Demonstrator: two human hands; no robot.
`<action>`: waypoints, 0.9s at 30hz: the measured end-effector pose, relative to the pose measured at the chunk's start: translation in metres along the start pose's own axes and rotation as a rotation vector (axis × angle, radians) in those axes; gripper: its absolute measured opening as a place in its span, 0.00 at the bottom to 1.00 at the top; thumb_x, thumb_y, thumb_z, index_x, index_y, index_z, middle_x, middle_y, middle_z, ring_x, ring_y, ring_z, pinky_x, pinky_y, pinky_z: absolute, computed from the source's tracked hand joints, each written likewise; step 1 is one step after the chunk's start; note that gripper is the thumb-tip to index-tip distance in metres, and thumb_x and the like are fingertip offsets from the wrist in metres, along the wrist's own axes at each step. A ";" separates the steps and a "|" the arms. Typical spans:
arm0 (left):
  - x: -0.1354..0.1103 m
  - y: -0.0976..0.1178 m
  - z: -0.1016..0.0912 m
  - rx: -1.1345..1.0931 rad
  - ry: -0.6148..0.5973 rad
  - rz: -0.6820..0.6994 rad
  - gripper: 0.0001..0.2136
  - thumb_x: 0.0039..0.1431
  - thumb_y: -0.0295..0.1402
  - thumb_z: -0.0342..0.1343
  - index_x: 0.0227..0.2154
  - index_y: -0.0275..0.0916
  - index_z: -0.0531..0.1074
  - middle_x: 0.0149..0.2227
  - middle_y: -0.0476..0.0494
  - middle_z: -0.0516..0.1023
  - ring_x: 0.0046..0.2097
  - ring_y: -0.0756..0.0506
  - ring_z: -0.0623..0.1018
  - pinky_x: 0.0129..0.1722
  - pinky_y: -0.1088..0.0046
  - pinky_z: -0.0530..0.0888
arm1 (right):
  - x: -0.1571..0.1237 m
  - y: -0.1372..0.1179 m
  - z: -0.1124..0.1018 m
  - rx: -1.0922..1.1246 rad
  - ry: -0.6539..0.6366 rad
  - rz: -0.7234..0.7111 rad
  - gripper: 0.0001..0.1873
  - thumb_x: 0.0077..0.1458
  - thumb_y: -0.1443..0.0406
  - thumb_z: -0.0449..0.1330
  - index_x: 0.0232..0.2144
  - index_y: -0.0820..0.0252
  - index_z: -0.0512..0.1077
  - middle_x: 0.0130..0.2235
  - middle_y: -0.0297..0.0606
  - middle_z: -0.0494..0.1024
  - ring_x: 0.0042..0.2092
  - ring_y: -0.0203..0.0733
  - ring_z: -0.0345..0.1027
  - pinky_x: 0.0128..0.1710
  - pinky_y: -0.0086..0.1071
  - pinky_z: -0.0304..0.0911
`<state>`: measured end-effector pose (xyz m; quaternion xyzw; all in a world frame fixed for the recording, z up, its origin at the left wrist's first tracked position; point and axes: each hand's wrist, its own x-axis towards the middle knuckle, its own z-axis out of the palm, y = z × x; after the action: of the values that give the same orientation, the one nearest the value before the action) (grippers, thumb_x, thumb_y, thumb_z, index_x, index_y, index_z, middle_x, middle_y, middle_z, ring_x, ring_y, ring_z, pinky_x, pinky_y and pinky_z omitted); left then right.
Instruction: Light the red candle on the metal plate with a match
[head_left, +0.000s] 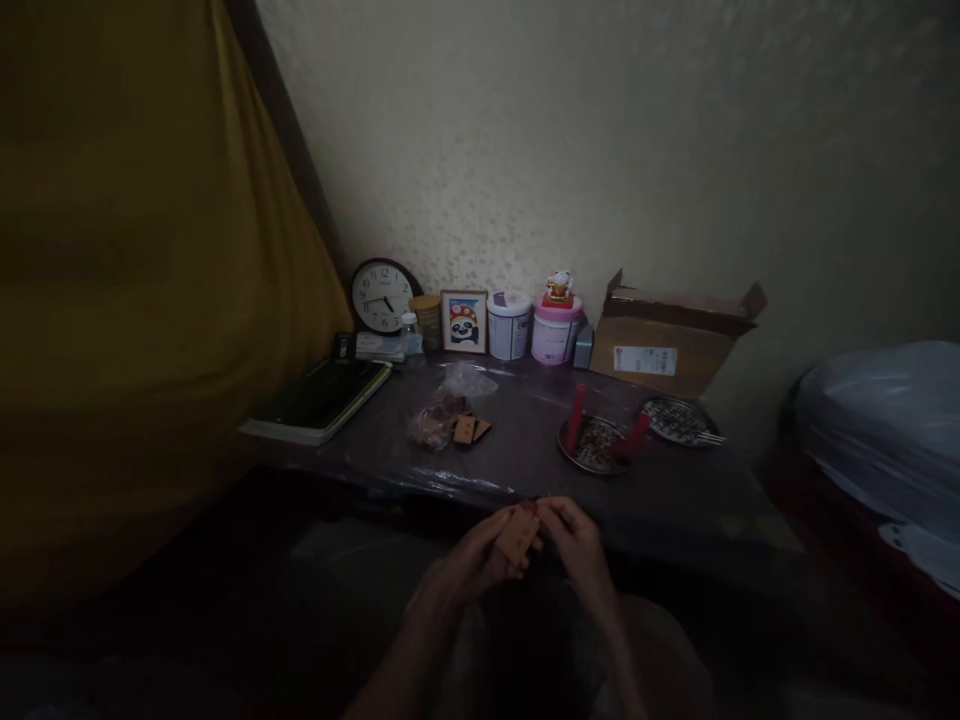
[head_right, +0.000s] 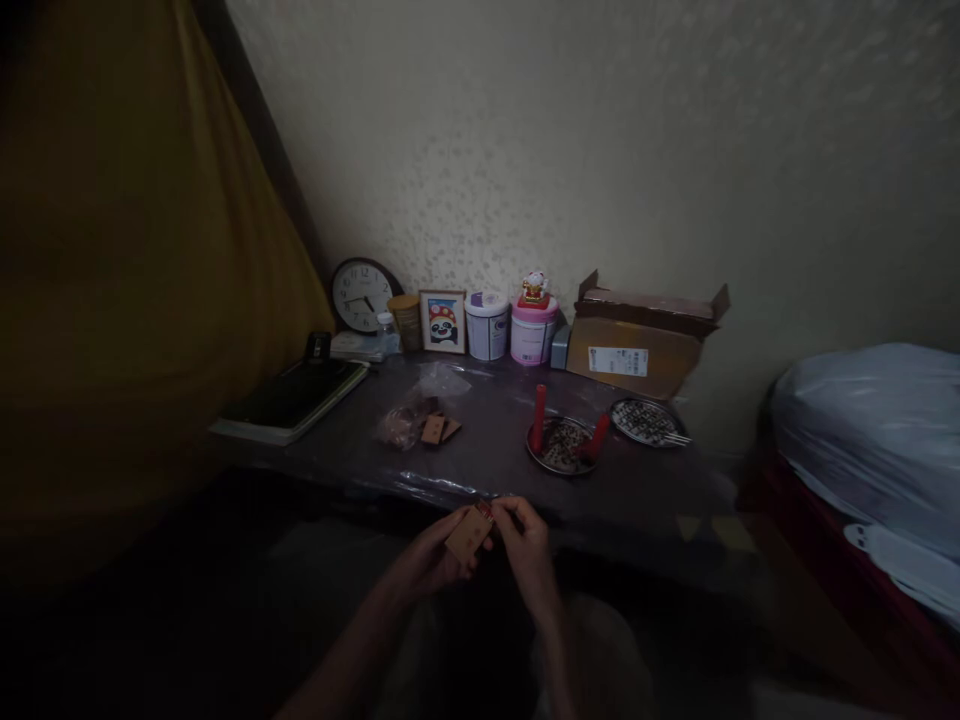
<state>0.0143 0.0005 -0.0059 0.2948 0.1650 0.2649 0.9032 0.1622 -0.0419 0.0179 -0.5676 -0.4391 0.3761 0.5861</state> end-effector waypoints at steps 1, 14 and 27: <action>0.000 0.000 0.000 -0.002 -0.001 -0.008 0.17 0.60 0.40 0.45 0.47 0.36 0.66 0.34 0.40 0.78 0.25 0.50 0.76 0.24 0.76 0.67 | 0.000 0.002 0.000 -0.001 0.008 0.004 0.15 0.48 0.53 0.60 0.28 0.60 0.72 0.29 0.34 0.75 0.33 0.40 0.69 0.34 0.30 0.63; -0.004 0.005 -0.002 -0.065 0.048 -0.083 0.17 0.59 0.39 0.45 0.42 0.31 0.71 0.29 0.39 0.78 0.24 0.51 0.74 0.25 0.77 0.67 | -0.005 -0.008 -0.006 -0.390 -0.149 -0.321 0.11 0.58 0.63 0.51 0.36 0.56 0.74 0.38 0.38 0.74 0.41 0.40 0.68 0.43 0.32 0.63; -0.002 0.004 -0.008 -0.103 0.069 -0.110 0.17 0.56 0.39 0.47 0.40 0.31 0.71 0.27 0.39 0.79 0.24 0.50 0.74 0.23 0.77 0.65 | -0.007 -0.009 -0.011 -0.518 -0.231 -0.357 0.09 0.59 0.65 0.51 0.35 0.55 0.72 0.37 0.36 0.73 0.40 0.38 0.69 0.42 0.30 0.63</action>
<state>0.0076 0.0060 -0.0088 0.2291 0.1981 0.2328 0.9242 0.1696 -0.0524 0.0264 -0.5654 -0.6761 0.2056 0.4254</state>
